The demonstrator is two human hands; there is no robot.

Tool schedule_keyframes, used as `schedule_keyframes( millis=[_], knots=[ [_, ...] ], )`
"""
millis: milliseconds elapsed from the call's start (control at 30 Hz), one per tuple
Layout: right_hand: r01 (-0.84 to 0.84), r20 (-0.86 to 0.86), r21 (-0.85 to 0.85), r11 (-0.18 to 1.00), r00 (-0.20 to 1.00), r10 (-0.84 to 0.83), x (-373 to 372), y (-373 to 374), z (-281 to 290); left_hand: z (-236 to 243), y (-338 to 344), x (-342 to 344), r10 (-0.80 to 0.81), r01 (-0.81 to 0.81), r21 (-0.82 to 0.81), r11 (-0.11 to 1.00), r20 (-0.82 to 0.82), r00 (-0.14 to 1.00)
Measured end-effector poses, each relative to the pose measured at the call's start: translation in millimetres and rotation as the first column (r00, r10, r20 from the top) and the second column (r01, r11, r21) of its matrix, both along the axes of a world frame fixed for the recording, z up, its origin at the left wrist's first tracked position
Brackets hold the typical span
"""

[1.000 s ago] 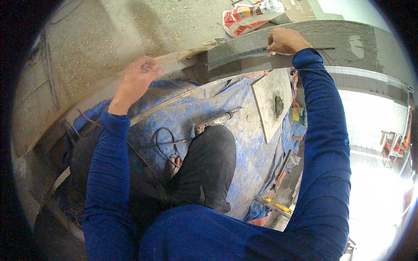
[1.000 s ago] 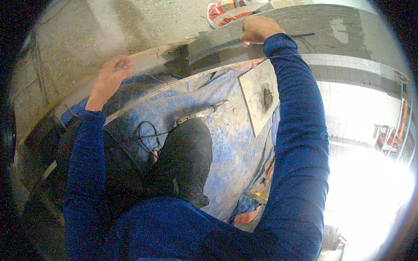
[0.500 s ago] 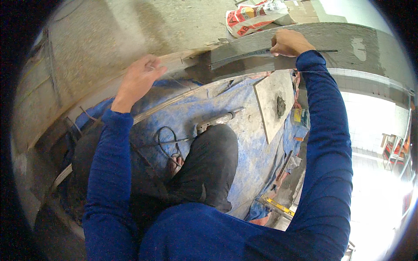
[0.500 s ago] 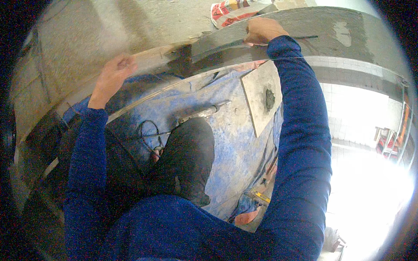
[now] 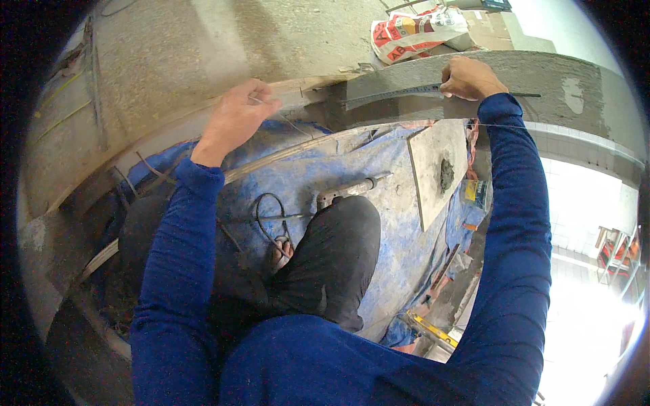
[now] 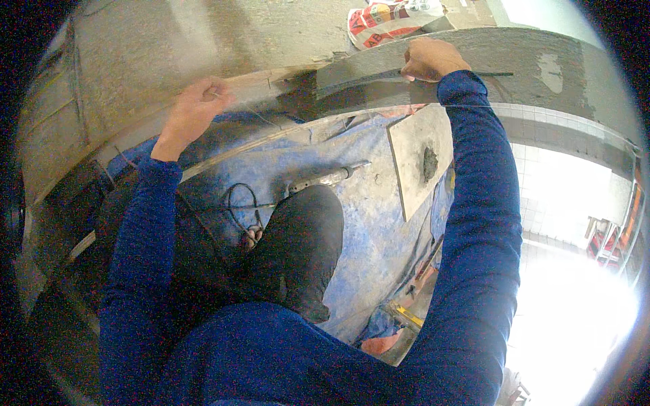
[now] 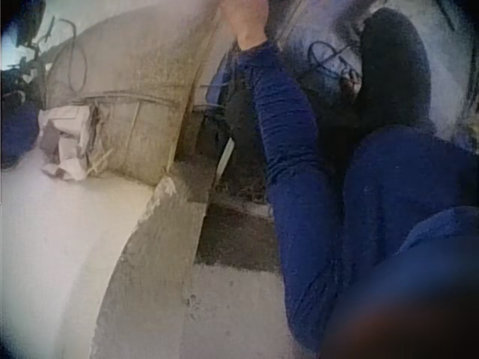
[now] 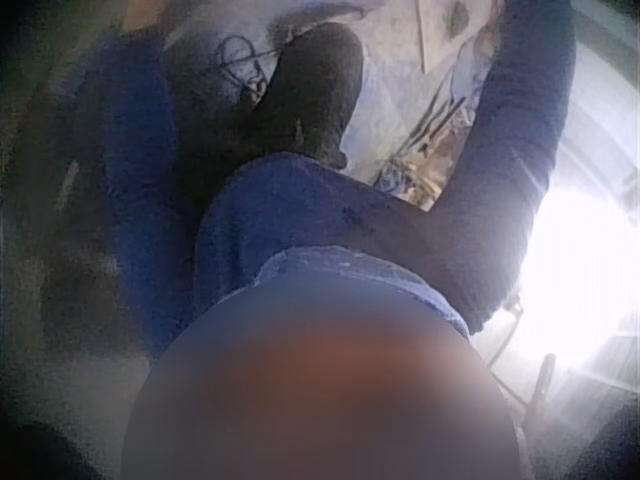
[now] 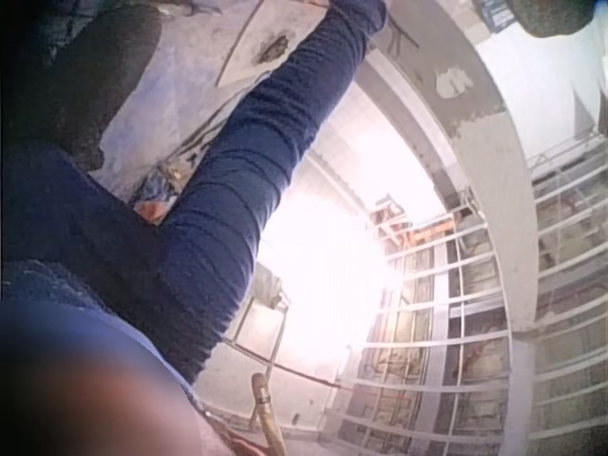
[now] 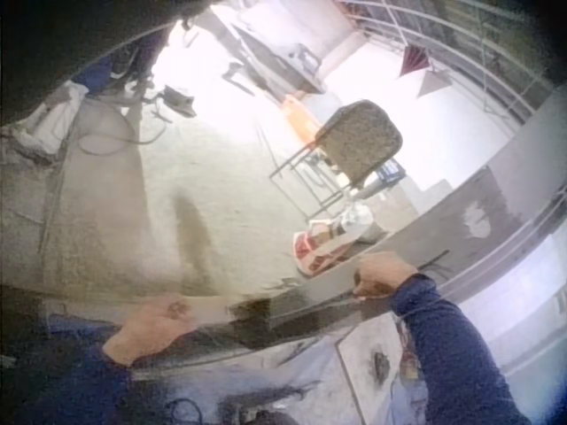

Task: The person walks up a staircase, picks up a power drill, and then uses a tape measure and pencil to measure and mark the stair nosing. The person measures the stair nosing and marks it with a pencil.

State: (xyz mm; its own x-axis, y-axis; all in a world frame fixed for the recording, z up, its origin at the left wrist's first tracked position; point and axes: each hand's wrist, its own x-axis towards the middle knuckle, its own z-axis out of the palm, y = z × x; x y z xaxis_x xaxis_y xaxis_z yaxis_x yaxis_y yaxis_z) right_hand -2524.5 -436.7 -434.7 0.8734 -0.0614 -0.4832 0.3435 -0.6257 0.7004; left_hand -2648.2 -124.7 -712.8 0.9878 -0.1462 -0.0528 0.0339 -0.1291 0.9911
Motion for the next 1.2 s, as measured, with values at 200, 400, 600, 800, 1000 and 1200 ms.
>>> schedule_keyframes(
  millis=[200,400,600,800,1000,1200],
  knots=[
    [0.023,0.01,0.02,1.0,1.0,-0.023,-2,2,1,-3,0,0,0.008,-0.009,0.017,1.0,0.039,0.999],
    [-0.011,-0.002,0.107,0.994,1.0,0.011,-4,-7,2,5,0,-3,0.01,-0.017,0.086,0.996,0.087,0.996],
    [0.004,-0.02,0.211,0.977,1.0,0.001,-16,-20,8,15,-20,-7,-0.024,0.01,0.112,0.994,0.128,0.991],
    [-0.186,0.029,0.337,0.923,0.982,0.187,-33,-22,9,30,-90,-10,0.027,-0.046,0.05,0.998,0.322,0.947],
    [-0.216,-0.01,0.306,0.927,0.973,0.229,-27,-21,13,68,-201,62,-0.153,0.066,0.205,0.977,0.443,0.883],
    [-0.484,0.097,0.405,0.776,0.866,0.49,-42,-34,20,66,-233,78,-0.157,0.033,0.23,0.973,0.546,0.823]
  ],
)
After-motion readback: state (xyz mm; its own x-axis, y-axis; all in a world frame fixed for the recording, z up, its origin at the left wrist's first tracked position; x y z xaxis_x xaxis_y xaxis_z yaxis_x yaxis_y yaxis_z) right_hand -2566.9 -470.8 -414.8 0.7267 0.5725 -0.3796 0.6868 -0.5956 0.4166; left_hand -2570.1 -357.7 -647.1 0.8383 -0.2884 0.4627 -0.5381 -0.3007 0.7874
